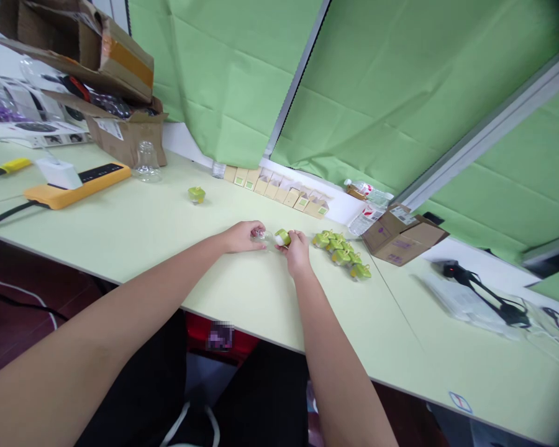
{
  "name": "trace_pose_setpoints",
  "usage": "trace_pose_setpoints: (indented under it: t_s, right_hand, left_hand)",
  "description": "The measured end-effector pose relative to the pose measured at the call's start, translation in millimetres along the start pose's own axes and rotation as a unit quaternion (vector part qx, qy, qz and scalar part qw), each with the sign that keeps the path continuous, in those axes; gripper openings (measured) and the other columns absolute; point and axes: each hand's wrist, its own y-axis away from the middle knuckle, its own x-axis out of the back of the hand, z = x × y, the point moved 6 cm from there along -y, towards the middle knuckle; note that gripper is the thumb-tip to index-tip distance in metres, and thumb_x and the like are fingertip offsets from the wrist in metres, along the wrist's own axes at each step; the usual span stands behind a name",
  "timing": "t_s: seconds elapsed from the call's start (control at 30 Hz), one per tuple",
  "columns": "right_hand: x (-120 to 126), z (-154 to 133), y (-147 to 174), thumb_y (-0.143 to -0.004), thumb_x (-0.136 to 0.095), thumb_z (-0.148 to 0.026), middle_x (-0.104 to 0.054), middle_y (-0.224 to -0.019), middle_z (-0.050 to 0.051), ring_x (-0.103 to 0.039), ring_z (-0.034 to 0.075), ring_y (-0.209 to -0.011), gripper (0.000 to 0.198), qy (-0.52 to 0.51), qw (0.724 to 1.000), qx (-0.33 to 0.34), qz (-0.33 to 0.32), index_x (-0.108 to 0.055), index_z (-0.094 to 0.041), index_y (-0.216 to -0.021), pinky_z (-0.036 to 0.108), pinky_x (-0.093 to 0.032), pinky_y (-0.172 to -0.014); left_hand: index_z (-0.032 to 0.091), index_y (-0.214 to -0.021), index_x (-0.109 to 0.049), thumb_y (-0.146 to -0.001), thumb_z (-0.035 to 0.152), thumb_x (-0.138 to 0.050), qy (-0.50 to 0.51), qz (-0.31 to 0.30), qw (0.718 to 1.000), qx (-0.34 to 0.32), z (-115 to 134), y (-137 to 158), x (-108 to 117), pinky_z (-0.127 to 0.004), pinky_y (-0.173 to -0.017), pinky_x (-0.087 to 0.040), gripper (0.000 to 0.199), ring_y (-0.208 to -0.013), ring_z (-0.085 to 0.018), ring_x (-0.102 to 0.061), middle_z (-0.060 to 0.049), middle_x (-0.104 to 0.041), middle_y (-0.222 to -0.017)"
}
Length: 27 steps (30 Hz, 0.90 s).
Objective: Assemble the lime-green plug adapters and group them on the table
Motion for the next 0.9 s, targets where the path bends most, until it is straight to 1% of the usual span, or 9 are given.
trace_pose_setpoints:
  t_s: [0.17, 0.27, 0.33, 0.4, 0.5, 0.57, 0.67, 0.77, 0.9]
  right_hand:
    - [2.8, 9.3, 1.9, -0.087, -0.053, -0.022, -0.062, -0.075, 0.000, -0.061, 0.014, -0.067, 0.002, -0.067, 0.988, -0.139, 0.006, -0.054, -0.020, -0.086, 0.025, -0.056, -0.055]
    - [3.2, 7.8, 5.4, -0.089, -0.055, -0.024, -0.064, -0.076, 0.002, -0.063, 0.014, -0.069, 0.004, -0.136, 0.972, -0.189, -0.006, -0.054, -0.020, -0.088, 0.025, -0.059, -0.061]
    - [2.6, 5.3, 6.6, -0.088, -0.058, -0.021, -0.064, -0.077, 0.003, -0.064, 0.013, -0.071, 0.004, -0.159, 0.968, -0.192, -0.017, -0.056, -0.019, -0.087, 0.023, -0.060, -0.065]
    - [1.4, 3.9, 6.6, -0.085, -0.060, -0.013, -0.065, -0.077, 0.004, -0.065, 0.012, -0.072, 0.005, -0.161, 0.970, -0.181, -0.027, -0.058, -0.017, -0.086, 0.021, -0.059, -0.067]
    - [-0.9, 3.7, 5.3, -0.081, -0.061, -0.004, -0.066, -0.077, 0.003, -0.065, 0.011, -0.071, 0.012, -0.151, 0.975, -0.160, -0.038, -0.060, -0.016, -0.083, 0.018, -0.058, -0.065]
    - [-2.0, 4.3, 4.4, -0.082, -0.063, -0.006, -0.066, -0.076, 0.004, -0.064, 0.011, -0.069, 0.010, -0.145, 0.976, -0.156, -0.045, -0.060, -0.016, -0.083, 0.016, -0.056, -0.059]
    - [-0.5, 4.7, 4.0, -0.087, -0.063, -0.015, -0.064, -0.071, 0.003, -0.061, 0.010, -0.061, 0.003, -0.137, 0.975, -0.169, -0.039, -0.061, -0.016, -0.085, 0.014, -0.051, -0.049]
    - [2.0, 3.8, 4.3, -0.091, -0.060, -0.024, -0.062, -0.067, 0.002, -0.056, 0.008, -0.053, 0.010, -0.135, 0.974, -0.181, -0.027, -0.061, -0.016, -0.085, 0.014, -0.046, -0.045]
    - [1.5, 3.4, 4.9, -0.093, -0.056, -0.029, -0.061, -0.065, 0.000, -0.052, 0.007, -0.050, 0.017, -0.136, 0.972, -0.186, -0.032, -0.059, -0.017, -0.083, 0.013, -0.043, -0.044]
  left_hand:
    - [0.020, -0.105, -0.063, -0.065, 0.049, -0.074, 0.004, 0.001, 1.000, 0.007, 1.0, 0.3, 0.5, -0.031, -0.079, -0.047, 0.051, -0.086, -0.019, -0.060, -0.004, -0.066, -0.094]
    - [0.020, -0.106, -0.062, -0.065, 0.049, -0.074, 0.004, -0.003, 1.000, 0.013, 2.0, 0.9, 0.6, -0.031, -0.079, -0.047, 0.052, -0.087, -0.019, -0.060, -0.005, -0.066, -0.096]
    - [0.020, -0.106, -0.062, -0.065, 0.051, -0.074, 0.006, -0.002, 1.000, 0.016, 1.9, 1.1, 0.8, -0.031, -0.080, -0.047, 0.053, -0.088, -0.020, -0.061, -0.005, -0.066, -0.097]
    - [0.020, -0.106, -0.063, -0.065, 0.052, -0.074, 0.008, -0.002, 1.000, 0.014, 1.7, 1.0, 0.6, -0.032, -0.080, -0.047, 0.053, -0.088, -0.020, -0.061, -0.005, -0.066, -0.097]
    - [0.020, -0.106, -0.063, -0.065, 0.052, -0.074, 0.008, 0.000, 1.000, 0.007, 1.3, 0.8, 0.6, -0.032, -0.080, -0.047, 0.053, -0.088, -0.020, -0.061, -0.005, -0.067, -0.097]
    - [0.020, -0.106, -0.063, -0.065, 0.052, -0.074, 0.010, 0.001, 1.000, 0.007, 1.0, 0.8, 0.6, -0.032, -0.080, -0.047, 0.053, -0.089, -0.020, -0.061, -0.005, -0.067, -0.097]
    - [0.020, -0.106, -0.063, -0.064, 0.052, -0.074, 0.010, 0.002, 1.000, 0.014, 0.9, 1.0, 0.9, -0.032, -0.081, -0.047, 0.053, -0.088, -0.020, -0.062, -0.005, -0.067, -0.096]
    - [0.021, -0.106, -0.063, -0.064, 0.052, -0.074, 0.004, 0.003, 1.000, 0.024, 0.8, 1.2, 1.1, -0.032, -0.081, -0.048, 0.053, -0.088, -0.020, -0.062, -0.005, -0.066, -0.096]
    - [0.021, -0.106, -0.062, -0.065, 0.051, -0.073, 0.000, -0.001, 1.000, 0.025, 1.0, 1.1, 0.7, -0.032, -0.083, -0.048, 0.052, -0.090, -0.020, -0.062, -0.005, -0.066, -0.098]
